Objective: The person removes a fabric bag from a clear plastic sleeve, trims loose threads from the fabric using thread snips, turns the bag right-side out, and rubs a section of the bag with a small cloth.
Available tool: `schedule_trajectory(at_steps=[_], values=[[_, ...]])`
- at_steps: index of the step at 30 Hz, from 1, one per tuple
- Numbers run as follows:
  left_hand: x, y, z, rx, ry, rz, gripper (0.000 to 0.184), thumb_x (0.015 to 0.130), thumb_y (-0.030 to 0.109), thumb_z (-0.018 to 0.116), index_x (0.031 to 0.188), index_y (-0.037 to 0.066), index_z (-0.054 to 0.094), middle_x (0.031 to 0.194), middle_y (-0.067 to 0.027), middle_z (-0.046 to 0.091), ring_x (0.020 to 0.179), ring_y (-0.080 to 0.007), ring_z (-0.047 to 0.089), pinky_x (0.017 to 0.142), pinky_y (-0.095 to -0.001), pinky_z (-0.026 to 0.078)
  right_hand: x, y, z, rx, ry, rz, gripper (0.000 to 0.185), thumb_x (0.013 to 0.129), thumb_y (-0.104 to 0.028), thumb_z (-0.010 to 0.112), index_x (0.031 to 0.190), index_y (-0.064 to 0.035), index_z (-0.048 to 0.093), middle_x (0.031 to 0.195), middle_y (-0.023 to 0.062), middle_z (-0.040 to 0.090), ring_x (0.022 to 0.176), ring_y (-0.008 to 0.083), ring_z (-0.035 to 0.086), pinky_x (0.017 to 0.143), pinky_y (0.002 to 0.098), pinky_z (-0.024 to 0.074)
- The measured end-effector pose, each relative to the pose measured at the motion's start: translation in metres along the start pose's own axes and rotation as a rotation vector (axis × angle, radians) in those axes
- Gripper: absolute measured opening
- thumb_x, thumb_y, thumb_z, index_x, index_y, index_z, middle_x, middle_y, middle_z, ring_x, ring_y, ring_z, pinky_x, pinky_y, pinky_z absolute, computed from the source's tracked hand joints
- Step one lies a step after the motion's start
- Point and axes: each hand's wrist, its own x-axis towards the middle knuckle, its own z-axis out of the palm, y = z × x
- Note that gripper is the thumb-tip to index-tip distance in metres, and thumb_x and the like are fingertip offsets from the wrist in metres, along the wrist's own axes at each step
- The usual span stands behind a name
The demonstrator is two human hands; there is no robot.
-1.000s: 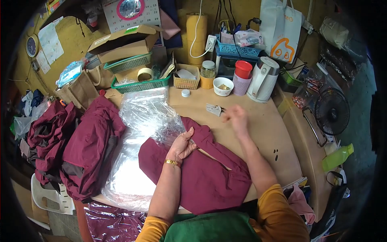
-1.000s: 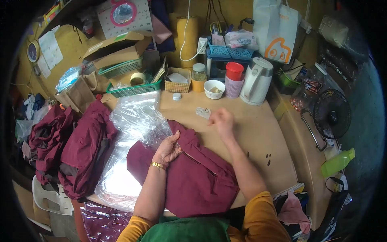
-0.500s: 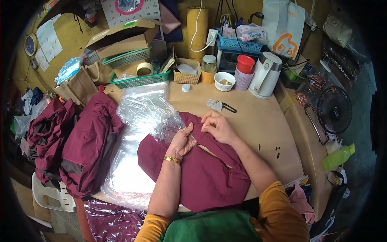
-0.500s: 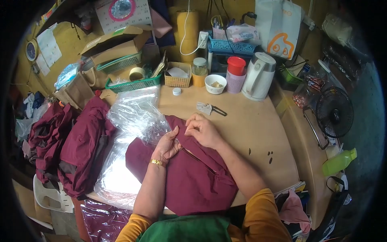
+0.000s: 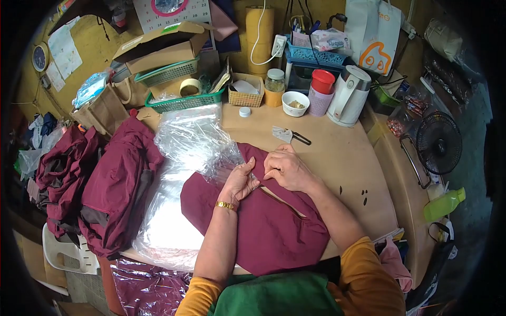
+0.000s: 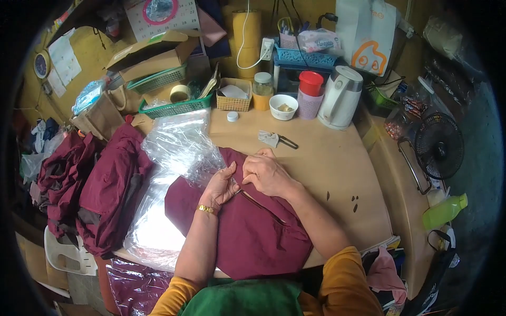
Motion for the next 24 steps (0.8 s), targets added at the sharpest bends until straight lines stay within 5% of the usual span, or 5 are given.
schedule_trajectory(at_steps=[5,9,17,20,24], values=[[0.01,-0.006,-0.015,-0.072,-0.112,0.033,0.032,0.103,0.027,0.052,0.108,-0.003,0.059,0.085,-0.0108,0.069,0.061,-0.0169,0.07,0.049,-0.0195,0.06,0.002,0.003,-0.011,0.234,0.16,0.048,0.011,0.078,-0.004,0.069,0.076,-0.0052,0.058,0.079,0.0077,0.062,0.08,0.0251,0.061,0.084,0.0369,0.0432],[0.006,-0.004,-0.01,-0.051,-0.127,0.026,0.032,0.103,0.027,0.051,0.109,-0.003,0.059,0.09,-0.0117,0.07,0.065,-0.0176,0.071,0.049,-0.0195,0.06,0.003,0.002,-0.026,0.691,0.45,0.261,0.014,0.088,-0.003,0.062,0.076,-0.003,0.055,0.076,0.0027,0.057,0.073,0.0118,0.055,0.07,0.0271,0.0455],[0.004,-0.004,-0.007,-0.066,-0.134,0.025,0.029,0.103,0.028,0.052,0.103,0.0,0.06,0.087,-0.009,0.07,0.058,-0.0153,0.069,0.052,-0.0235,0.06,-0.009,0.045,-0.029,0.63,0.493,0.488,0.014,0.094,-0.01,0.063,0.087,0.002,0.059,0.088,0.0031,0.06,0.08,0.0082,0.056,0.075,0.0247,0.0471],[-0.004,-0.001,0.002,-0.064,-0.106,0.039,0.027,0.102,0.027,0.053,0.103,0.001,0.059,0.087,-0.0087,0.07,0.059,-0.015,0.069,0.052,-0.0243,0.061,0.007,0.018,-0.021,0.424,0.698,0.259,0.016,0.091,-0.01,0.068,0.089,0.0044,0.062,0.102,0.0075,0.061,0.089,0.0131,0.059,0.081,0.0275,0.0491],[0.003,-0.005,-0.009,-0.069,-0.133,0.028,0.026,0.102,0.027,0.053,0.105,0.001,0.059,0.088,-0.0087,0.07,0.06,-0.0151,0.069,0.052,-0.0249,0.061,-0.001,0.05,-0.021,0.365,0.568,0.354,0.029,0.092,-0.007,0.066,0.119,0.0009,0.057,0.121,0.0068,0.055,0.097,0.0139,0.059,0.085,0.0291,0.0506]])
